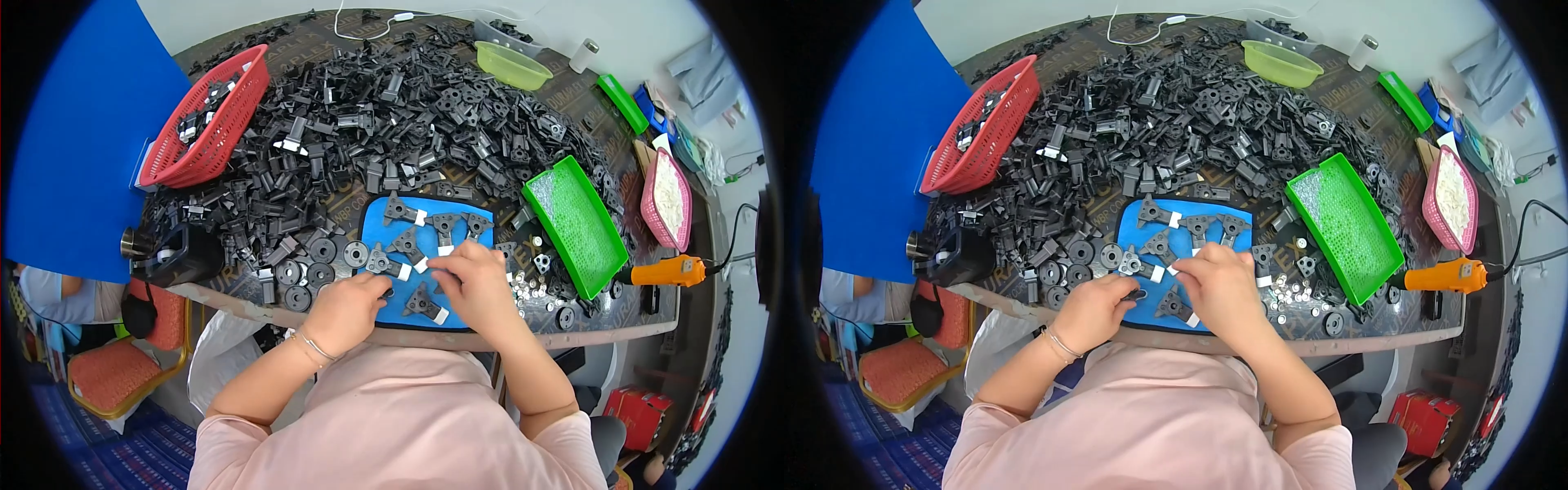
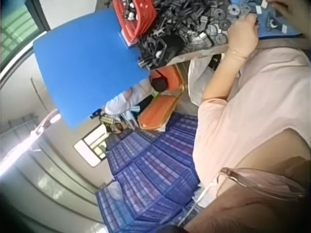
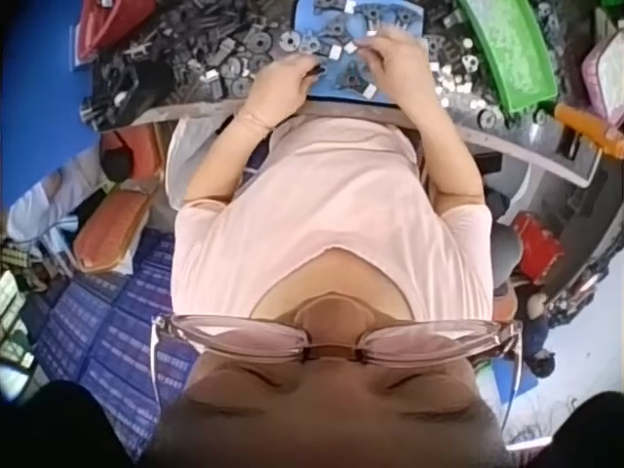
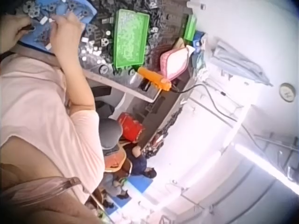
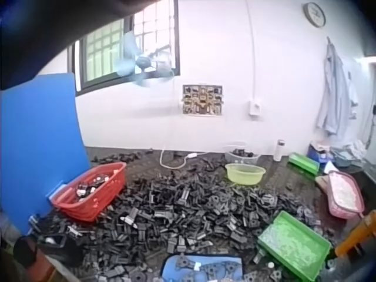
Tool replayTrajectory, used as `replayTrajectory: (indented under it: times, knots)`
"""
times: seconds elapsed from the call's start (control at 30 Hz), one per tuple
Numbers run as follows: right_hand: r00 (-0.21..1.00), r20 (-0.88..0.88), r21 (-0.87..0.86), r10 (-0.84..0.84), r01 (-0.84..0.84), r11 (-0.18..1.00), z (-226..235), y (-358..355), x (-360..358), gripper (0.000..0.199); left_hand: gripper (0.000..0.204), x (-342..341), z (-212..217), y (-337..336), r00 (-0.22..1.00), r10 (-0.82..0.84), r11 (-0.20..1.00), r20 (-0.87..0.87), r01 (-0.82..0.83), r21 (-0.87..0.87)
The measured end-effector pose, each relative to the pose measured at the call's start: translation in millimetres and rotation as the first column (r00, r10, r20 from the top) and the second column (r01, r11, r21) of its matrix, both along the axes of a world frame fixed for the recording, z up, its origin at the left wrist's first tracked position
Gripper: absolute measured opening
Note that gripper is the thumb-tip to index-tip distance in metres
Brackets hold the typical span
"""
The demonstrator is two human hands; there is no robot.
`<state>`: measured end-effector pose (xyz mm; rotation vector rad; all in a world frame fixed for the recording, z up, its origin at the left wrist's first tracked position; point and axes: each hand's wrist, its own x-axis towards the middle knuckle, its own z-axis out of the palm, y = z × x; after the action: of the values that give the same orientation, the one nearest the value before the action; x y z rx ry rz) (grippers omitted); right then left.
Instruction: Assembling small plastic toy components by attaching white pieces onto black base parts.
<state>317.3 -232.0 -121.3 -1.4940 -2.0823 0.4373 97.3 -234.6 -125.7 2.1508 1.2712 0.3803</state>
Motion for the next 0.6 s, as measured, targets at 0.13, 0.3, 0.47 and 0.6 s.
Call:
replayTrajectory:
  times: [0.13, 0.3, 0.47, 0.6]
  knots:
    - [0.998, -0.007, 0.007, -0.070, 0.070, 0.998, 2.7, -7.6, 29.2, 0.017, 0.009, 14.4, 2.6, 0.1, 0.980, -0.064, 0.988, -0.190, 0.089, 0.126]
    - [0.980, -0.078, -0.046, -0.183, 0.180, 0.983, -1.5, -22.9, 66.7, 0.023, 0.012, 38.5, 1.9, -6.1, 0.925, -0.092, 0.962, -0.368, 0.178, 0.206]
    - [0.957, -0.094, -0.138, -0.273, 0.259, 0.956, 0.6, -41.1, 80.8, 0.024, 0.011, 20.5, 2.6, 10.3, 0.966, -0.069, 0.990, -0.250, 0.098, 0.102]
    - [0.973, 0.062, -0.245, -0.221, 0.229, 0.942, -8.4, -57.3, 92.5, 0.026, 0.030, 16.8, 13.0, 8.0, 0.992, 0.104, 0.985, -0.074, -0.113, -0.131]
